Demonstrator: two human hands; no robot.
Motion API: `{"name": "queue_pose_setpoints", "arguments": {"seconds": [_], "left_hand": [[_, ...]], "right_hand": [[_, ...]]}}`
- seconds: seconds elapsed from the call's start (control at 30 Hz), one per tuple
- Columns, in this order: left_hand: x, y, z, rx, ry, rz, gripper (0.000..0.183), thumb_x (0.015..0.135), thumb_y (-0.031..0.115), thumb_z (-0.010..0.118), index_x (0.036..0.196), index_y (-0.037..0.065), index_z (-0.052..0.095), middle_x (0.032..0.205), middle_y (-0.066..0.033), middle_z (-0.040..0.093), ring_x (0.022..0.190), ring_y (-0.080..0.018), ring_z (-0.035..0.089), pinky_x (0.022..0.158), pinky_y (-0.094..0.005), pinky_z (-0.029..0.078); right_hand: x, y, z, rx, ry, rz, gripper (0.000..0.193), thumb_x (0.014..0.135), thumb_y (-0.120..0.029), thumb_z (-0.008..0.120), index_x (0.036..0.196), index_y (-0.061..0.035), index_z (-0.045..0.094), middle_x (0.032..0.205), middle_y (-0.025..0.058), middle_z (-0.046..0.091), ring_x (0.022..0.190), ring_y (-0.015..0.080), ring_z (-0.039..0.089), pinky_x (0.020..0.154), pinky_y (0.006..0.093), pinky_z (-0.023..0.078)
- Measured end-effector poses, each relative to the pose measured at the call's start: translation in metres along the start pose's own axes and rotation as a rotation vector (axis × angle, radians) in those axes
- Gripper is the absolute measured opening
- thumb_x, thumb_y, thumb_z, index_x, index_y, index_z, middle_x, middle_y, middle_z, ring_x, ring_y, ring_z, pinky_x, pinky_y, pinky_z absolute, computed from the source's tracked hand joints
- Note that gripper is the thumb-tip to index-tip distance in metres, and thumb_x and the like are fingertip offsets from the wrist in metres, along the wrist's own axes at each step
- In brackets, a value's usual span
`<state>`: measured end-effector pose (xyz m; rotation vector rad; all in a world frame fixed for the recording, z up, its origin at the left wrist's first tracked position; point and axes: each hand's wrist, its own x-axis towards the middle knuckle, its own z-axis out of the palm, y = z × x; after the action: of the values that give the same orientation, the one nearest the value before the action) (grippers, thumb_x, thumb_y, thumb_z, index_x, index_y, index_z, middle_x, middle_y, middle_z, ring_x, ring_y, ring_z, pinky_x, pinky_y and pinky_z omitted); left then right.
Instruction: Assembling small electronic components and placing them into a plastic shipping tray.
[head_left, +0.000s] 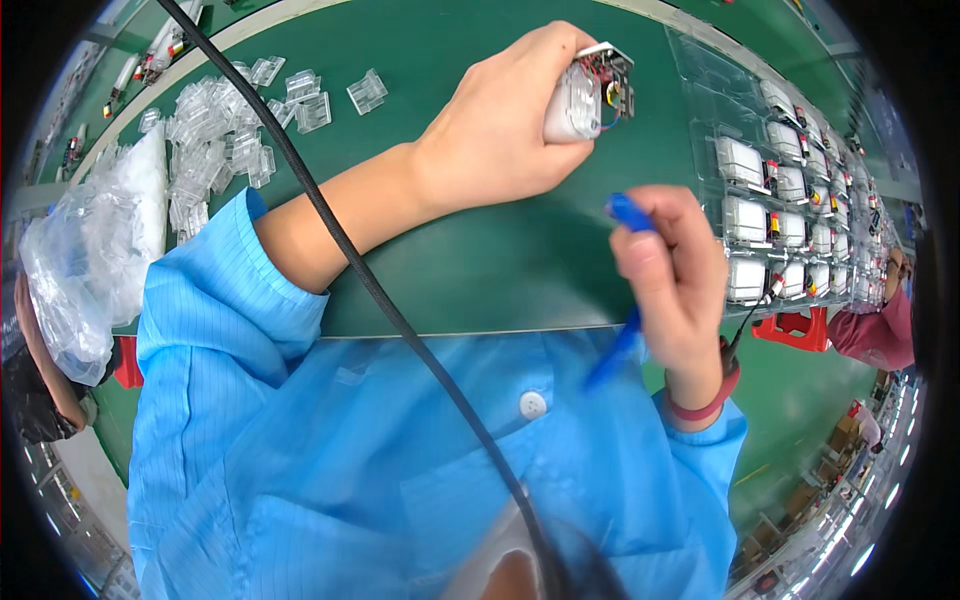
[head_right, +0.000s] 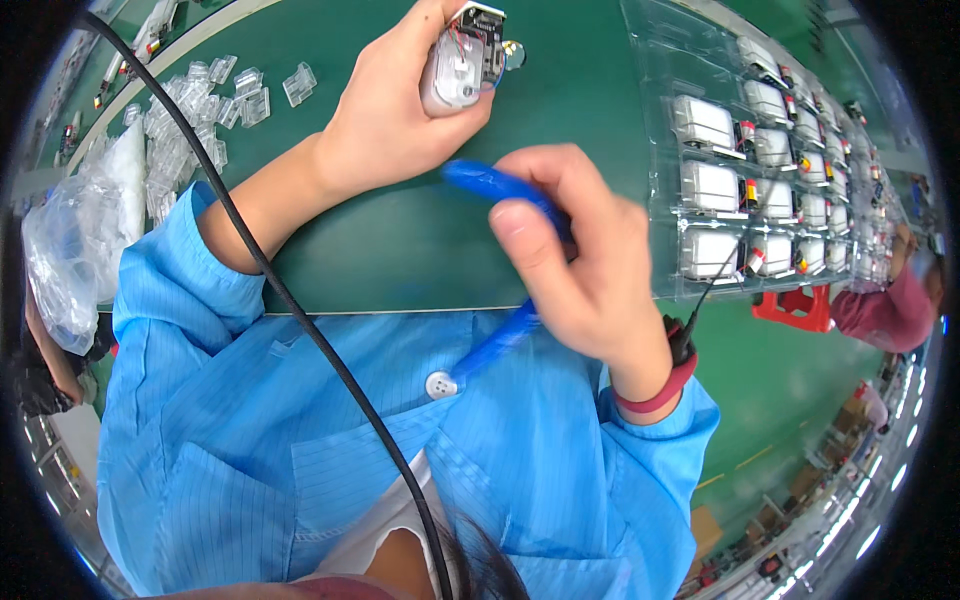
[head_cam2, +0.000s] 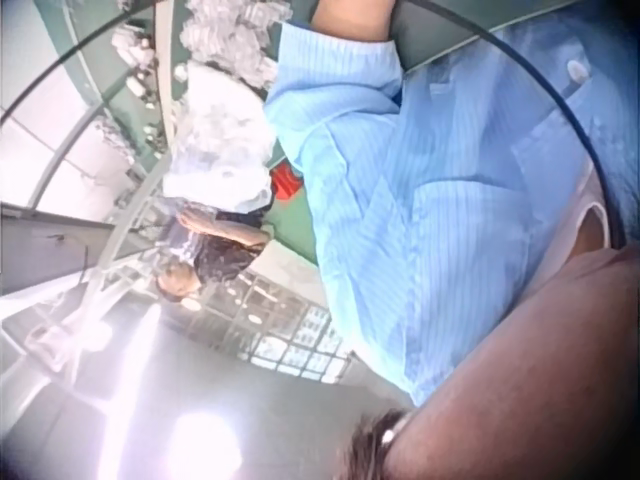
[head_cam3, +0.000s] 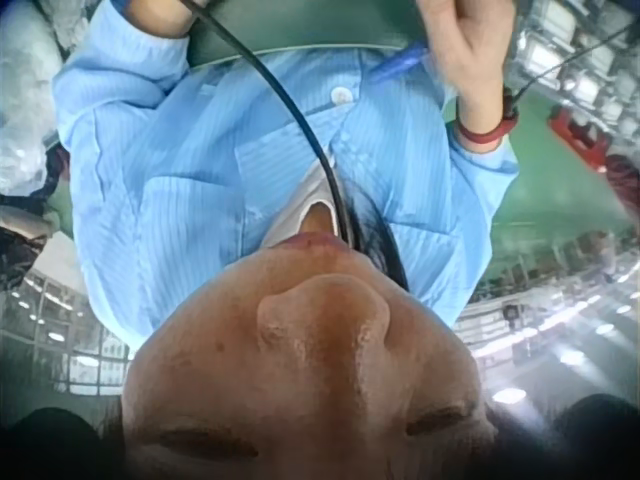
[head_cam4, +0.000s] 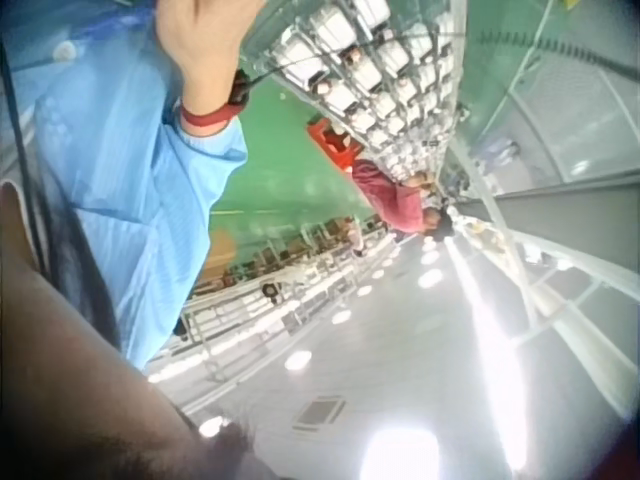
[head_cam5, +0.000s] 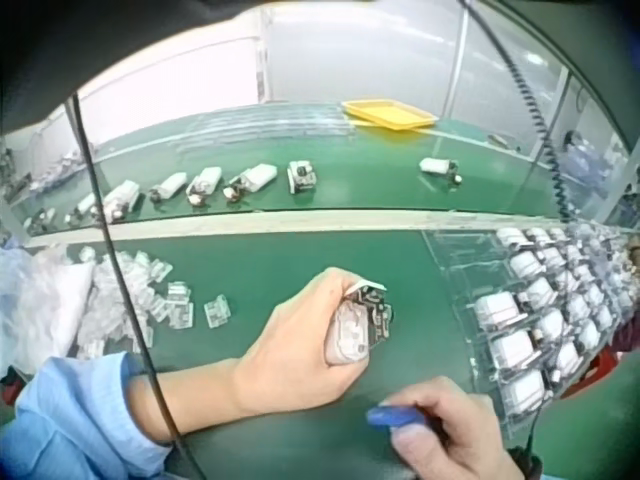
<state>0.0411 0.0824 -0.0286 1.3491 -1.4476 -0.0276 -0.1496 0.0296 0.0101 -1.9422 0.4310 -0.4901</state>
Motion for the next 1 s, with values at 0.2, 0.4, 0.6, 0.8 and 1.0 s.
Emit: {"name": "queue_pose_setpoints", "arguments": {"seconds": [0.2,0.4,0.6,0.8,1.0], "left_hand": [[-0.009,0.009,0.005,-0.068,-0.085,-0.004,0.039,0.066,0.006,0.066,0.101,0.003,0.049,0.086,-0.0154,0.059,0.078,-0.0355,0.060,0.065,-0.0390,0.049],[-0.010,0.011,0.006,-0.069,-0.128,-0.007,0.038,0.067,0.009,0.065,0.101,0.005,0.049,0.085,-0.0153,0.061,0.076,-0.0356,0.061,0.064,-0.0399,0.050],[-0.017,0.010,0.005,-0.046,-0.198,-0.105,0.040,0.066,0.005,0.069,0.102,0.005,0.051,0.082,-0.0127,0.060,0.075,-0.0318,0.063,0.064,-0.0341,0.050],[-0.015,0.010,0.006,0.024,-0.229,-0.118,0.039,0.065,0.004,0.070,0.100,0.005,0.051,0.080,-0.0136,0.060,0.073,-0.0349,0.062,0.063,-0.0356,0.050],[-0.013,0.010,0.007,-0.064,-0.213,-0.108,0.034,0.065,0.008,0.065,0.096,0.004,0.051,0.075,-0.0175,0.062,0.070,-0.0382,0.061,0.060,-0.0424,0.049]], "right_hand": [[0.014,0.004,-0.009,-0.038,-0.011,0.166,0.039,0.098,-0.032,0.041,0.083,-0.0009,0.059,0.059,-0.0005,0.042,0.054,0.0062,0.036,0.048,0.0240,0.028],[0.014,0.002,-0.012,-0.007,-0.059,0.276,0.041,0.098,-0.034,0.041,0.079,-0.0016,0.056,0.059,-0.0007,0.042,0.055,0.0065,0.037,0.048,0.0242,0.029],[0.017,-0.006,-0.011,-0.194,-0.133,0.302,0.038,0.098,-0.030,0.042,0.077,-0.0016,0.055,0.054,0.0060,0.042,0.049,0.0132,0.039,0.046,0.0282,0.031],[0.018,-0.022,0.000,-0.727,-0.124,0.124,0.033,0.097,-0.027,0.045,0.078,-0.0008,0.053,0.055,0.0176,0.051,0.047,0.0356,0.049,0.045,0.0403,0.036],[0.024,0.000,-0.012,-0.398,-0.133,0.126,0.038,0.096,-0.031,0.046,0.074,-0.0018,0.055,0.052,0.0154,0.048,0.048,0.0287,0.051,0.046,0.0333,0.038]]}}
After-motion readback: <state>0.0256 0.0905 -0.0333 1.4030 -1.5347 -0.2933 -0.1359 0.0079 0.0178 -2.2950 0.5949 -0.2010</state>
